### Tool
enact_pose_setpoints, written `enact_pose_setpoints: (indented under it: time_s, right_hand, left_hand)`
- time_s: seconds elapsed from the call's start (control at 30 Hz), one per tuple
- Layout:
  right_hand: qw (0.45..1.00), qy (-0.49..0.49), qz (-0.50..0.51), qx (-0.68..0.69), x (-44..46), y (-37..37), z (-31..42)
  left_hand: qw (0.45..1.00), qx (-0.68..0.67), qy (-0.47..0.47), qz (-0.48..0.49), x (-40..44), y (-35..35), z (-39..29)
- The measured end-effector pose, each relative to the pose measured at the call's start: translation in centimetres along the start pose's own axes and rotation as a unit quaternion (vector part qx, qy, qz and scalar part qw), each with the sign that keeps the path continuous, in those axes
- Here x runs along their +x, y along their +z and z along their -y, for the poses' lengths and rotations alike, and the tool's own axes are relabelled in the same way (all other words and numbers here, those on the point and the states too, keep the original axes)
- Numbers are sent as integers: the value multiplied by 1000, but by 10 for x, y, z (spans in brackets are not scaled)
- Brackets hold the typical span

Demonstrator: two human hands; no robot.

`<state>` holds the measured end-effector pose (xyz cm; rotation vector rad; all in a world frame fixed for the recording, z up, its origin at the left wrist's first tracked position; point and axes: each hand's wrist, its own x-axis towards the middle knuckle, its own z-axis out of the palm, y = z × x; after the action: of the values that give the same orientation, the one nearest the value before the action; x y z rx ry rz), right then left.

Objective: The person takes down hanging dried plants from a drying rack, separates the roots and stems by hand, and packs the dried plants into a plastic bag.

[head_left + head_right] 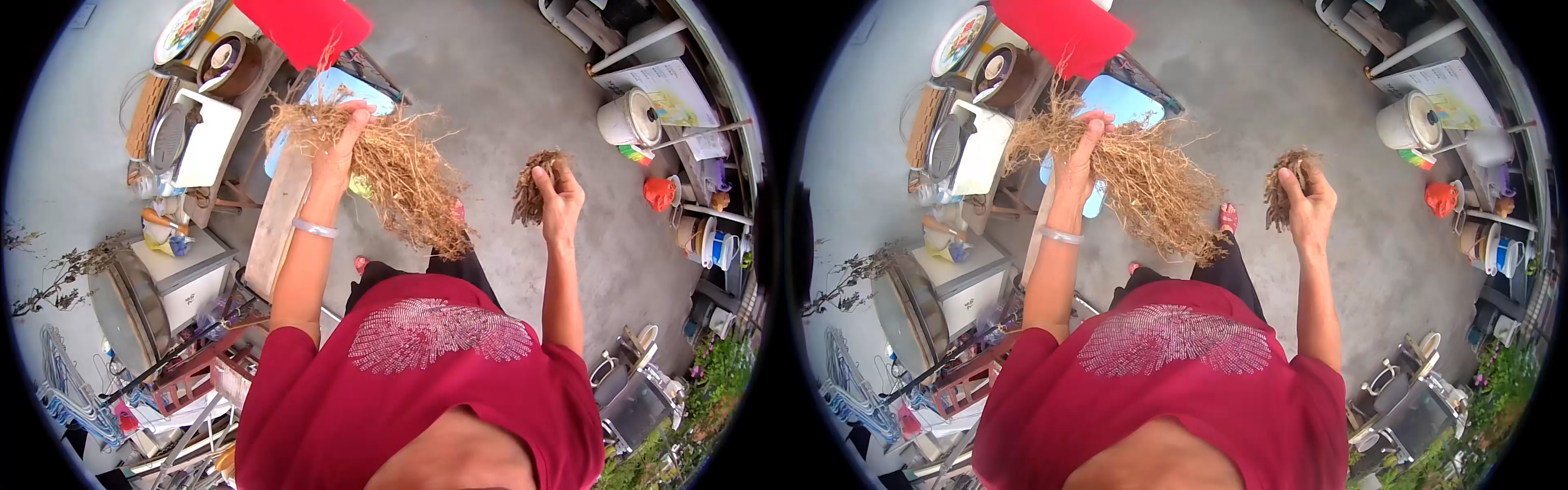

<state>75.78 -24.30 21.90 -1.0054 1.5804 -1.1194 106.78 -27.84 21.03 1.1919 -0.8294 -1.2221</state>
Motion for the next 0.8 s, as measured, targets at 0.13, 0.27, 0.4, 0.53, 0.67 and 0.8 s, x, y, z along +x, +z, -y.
enact_pose_setpoints:
  time_s: [0.13,0.27,0.4,0.53,0.67,0.8]
  right_hand:
    - [996,25,-87,20,47,-95,-15]
    - [988,91,-122,21,93,-130,-23]
    - [985,19,-167,31,155,-121,-18]
    - [986,-11,-168,17,226,-100,18]
    - [979,24,-194,-51,297,-92,40]
    - [969,37,-238,-55,358,-85,50]
  left_hand:
    - [977,-199,-63,-47,64,48,39]
    - [942,-304,-81,-119,117,71,70]
    - [891,-363,-165,-216,171,75,98]
    - [867,-354,-284,-205,243,60,139]
    - [863,-299,-319,-253,336,98,149]
    - [843,-298,-389,-222,453,117,152]
